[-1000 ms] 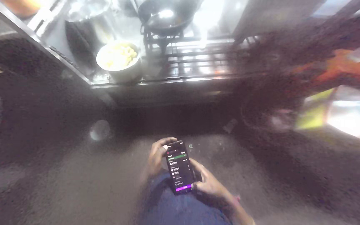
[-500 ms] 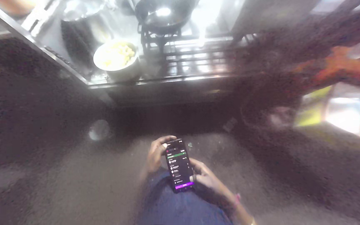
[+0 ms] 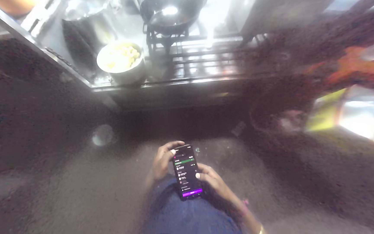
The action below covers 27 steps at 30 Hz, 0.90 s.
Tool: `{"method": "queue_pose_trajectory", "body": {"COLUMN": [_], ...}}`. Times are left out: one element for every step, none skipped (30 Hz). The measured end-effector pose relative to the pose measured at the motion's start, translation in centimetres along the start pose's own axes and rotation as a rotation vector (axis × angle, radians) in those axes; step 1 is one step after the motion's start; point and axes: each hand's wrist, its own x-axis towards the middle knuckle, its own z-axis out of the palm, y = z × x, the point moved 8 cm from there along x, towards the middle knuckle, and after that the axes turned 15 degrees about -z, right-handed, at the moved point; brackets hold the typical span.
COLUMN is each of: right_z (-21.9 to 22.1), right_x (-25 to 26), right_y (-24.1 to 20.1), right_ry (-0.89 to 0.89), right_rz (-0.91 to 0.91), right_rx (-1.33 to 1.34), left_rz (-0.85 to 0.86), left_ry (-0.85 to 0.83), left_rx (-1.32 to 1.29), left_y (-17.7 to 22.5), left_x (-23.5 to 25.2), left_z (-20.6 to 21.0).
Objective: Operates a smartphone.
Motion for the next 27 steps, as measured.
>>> {"method": "queue_pose_trajectory", "body": {"right_z": [0.0,0.0,0.0,0.0,0.0,0.0,0.0,0.0,0.0,0.0,0.0,0.0,0.1,0.1,0.1,0.1,0.2,0.2,0.3,0.3,0.3,0.4,0.4,0.4,0.4,0.5,0.5], "right_x": [0.0,0.0,0.0,0.0,0.0,0.0,-0.1,-0.2,-0.3,-0.4,-0.4,-0.4,-0.3,-0.3,-0.3,-0.4,-0.5,-0.6,-0.8,-0.9,-1.0,-1.1,-1.2,-1.2,-1.3,-1.3,-1.3], "right_y": [-0.1,-0.3,-0.4,-0.3,-0.2,-0.2,0.0,0.1,0.2,0.3,0.2,0.1,0.0,-0.2,-0.2,-0.2,-0.2,-0.1,-0.1,-0.1,0.0,0.0,0.1,0.2,0.3,0.3,0.2], "right_ry": [0.011,0.024,0.039,0.056,0.071,0.081,0.084,0.082,0.074,0.067,0.050,0.027,0.001,-0.011,-0.022,-0.032,-0.038,-0.045,-0.044,-0.049,-0.063,-0.073,-0.077,-0.080,-0.085,-0.088,-0.093], "right_rz": [0.010,0.023,0.036,0.050,0.064,0.074,0.081,0.086,0.086,0.084,0.073,0.052,0.029,0.016,0.015,0.021,0.029,0.036,0.044,0.044,0.039,0.036,0.040,0.044,0.046,0.049,0.052], "right_rx": [-0.023,-0.041,-0.045,-0.036,-0.025,-0.008,0.013,0.028,0.050,0.066,0.067,0.062,0.035,-0.012,-0.047,-0.051,-0.041,-0.025,-0.006,0.002,-0.002,-0.006,-0.006,-0.010,-0.013,-0.016,-0.015], "left_rz": [0.001,0.003,0.004,0.005,0.006,0.008,0.006,0.003,0.002,0.003,0.005,0.006,0.005,0.003,0.006,0.007,0.006,0.006,0.005,0.003,0.003,0.003,0.002,0.002,0.000,0.000,-0.002], "left_ry": [-0.002,-0.003,-0.003,0.000,0.002,0.004,0.006,0.007,0.008,0.008,0.011,0.014,0.018,0.021,0.023,0.024,0.025,0.027,0.025,0.021,0.019,0.016,0.013,0.012,0.012,0.013,0.014], "left_rx": [0.001,0.002,0.007,0.013,0.021,0.027,0.028,0.026,0.024,0.025,0.030,0.033,0.036,0.039,0.041,0.044,0.051,0.055,0.050,0.041,0.032,0.028,0.025,0.022,0.019,0.018,0.020], "left_y": [0.0,0.0,0.0,0.0,0.0,0.1,0.1,0.1,0.1,0.0,-0.1,-0.1,-0.1,-0.1,0.0,0.0,0.1,0.1,0.1,0.1,0.1,0.1,0.0,0.0,0.0,0.0,0.0], "left_x": [0.0,0.0,0.0,0.0,0.0,0.1,0.1,0.1,0.1,0.1,0.0,0.0,0.0,0.0,0.0,0.0,0.0,0.0,0.0,0.0,0.0,0.0,0.0,0.0,0.0,0.0,0.0], "left_z": [0.0,0.0,0.1,0.1,0.1,0.1,0.1,0.1,0.1,0.1,0.2,0.1,0.1,0.1,0.1,0.1,0.2,0.2,0.2,0.3,0.3,0.2,0.3,0.3,0.2,0.2,0.2]}}
